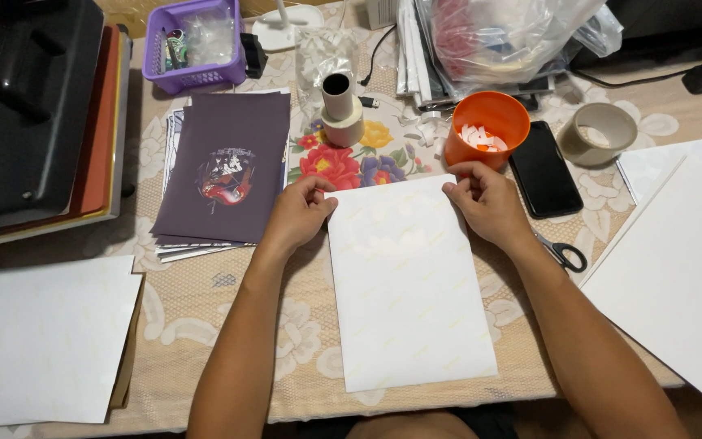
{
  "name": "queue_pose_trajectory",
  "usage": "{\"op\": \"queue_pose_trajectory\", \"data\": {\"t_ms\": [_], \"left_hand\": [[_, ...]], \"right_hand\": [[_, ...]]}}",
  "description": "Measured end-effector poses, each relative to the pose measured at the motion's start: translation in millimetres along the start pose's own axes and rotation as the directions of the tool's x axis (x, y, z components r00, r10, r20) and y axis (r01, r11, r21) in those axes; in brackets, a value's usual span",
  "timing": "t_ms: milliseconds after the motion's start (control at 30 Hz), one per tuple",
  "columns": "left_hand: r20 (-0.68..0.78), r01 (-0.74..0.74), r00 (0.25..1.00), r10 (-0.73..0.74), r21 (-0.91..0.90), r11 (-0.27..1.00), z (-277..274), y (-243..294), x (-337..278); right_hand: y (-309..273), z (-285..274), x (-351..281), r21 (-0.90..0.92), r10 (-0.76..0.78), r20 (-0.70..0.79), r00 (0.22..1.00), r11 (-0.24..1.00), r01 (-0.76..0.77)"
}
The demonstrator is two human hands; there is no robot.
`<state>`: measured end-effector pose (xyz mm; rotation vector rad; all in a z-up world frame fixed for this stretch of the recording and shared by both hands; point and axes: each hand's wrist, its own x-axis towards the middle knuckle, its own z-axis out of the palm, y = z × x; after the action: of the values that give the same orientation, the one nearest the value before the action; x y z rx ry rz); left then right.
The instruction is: Aligning a printed design onto a white sheet and securing it with small pieces of tape.
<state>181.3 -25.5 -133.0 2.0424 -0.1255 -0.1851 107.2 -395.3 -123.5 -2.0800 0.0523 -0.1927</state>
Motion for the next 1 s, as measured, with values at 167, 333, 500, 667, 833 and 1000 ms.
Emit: {"op": "queue_pose_trajectory", "data": {"t_ms": [167, 333, 500, 667, 833, 1000], "left_hand": [[-0.004, -0.011, 1.000, 0.010, -0.018, 1.000, -2.3, 13.8, -7.4], [0.010, -0.027, 1.000, 0.027, -0.089, 0.996, 0.3, 7.4, -8.1], [0.004, -0.038, 0.999, 0.038, -0.106, 0.994, 2.1, 4.2, -8.6], [-0.011, -0.013, 1.000, 0.013, -0.051, 0.999, 4.9, 1.9, -8.4], [-0.012, 0.013, 1.000, -0.012, 0.023, 1.000, 4.8, 8.2, -11.0], [-0.034, 0.021, 0.999, -0.018, 0.097, 0.995, 5.2, 13.7, -11.7]], "right_hand": [[-3.4, 1.1, -0.3, -0.003, 0.005, -0.012, 1.000, 1.000, -0.005], [4.6, 3.6, -0.9, 0.024, 0.017, -0.023, 1.000, 1.000, -0.017], [-7.1, 1.8, -5.8, -0.073, 0.014, -0.029, 0.999, 0.997, -0.016], [-44.1, -2.5, -14.9, -0.170, 0.012, -0.013, 1.000, 0.985, -0.014], [-53.1, -1.6, -19.9, -0.237, 0.058, -0.001, 0.998, 0.970, -0.056], [-56.0, -0.3, -20.5, -0.291, 0.100, -0.005, 0.995, 0.952, -0.097]]}}
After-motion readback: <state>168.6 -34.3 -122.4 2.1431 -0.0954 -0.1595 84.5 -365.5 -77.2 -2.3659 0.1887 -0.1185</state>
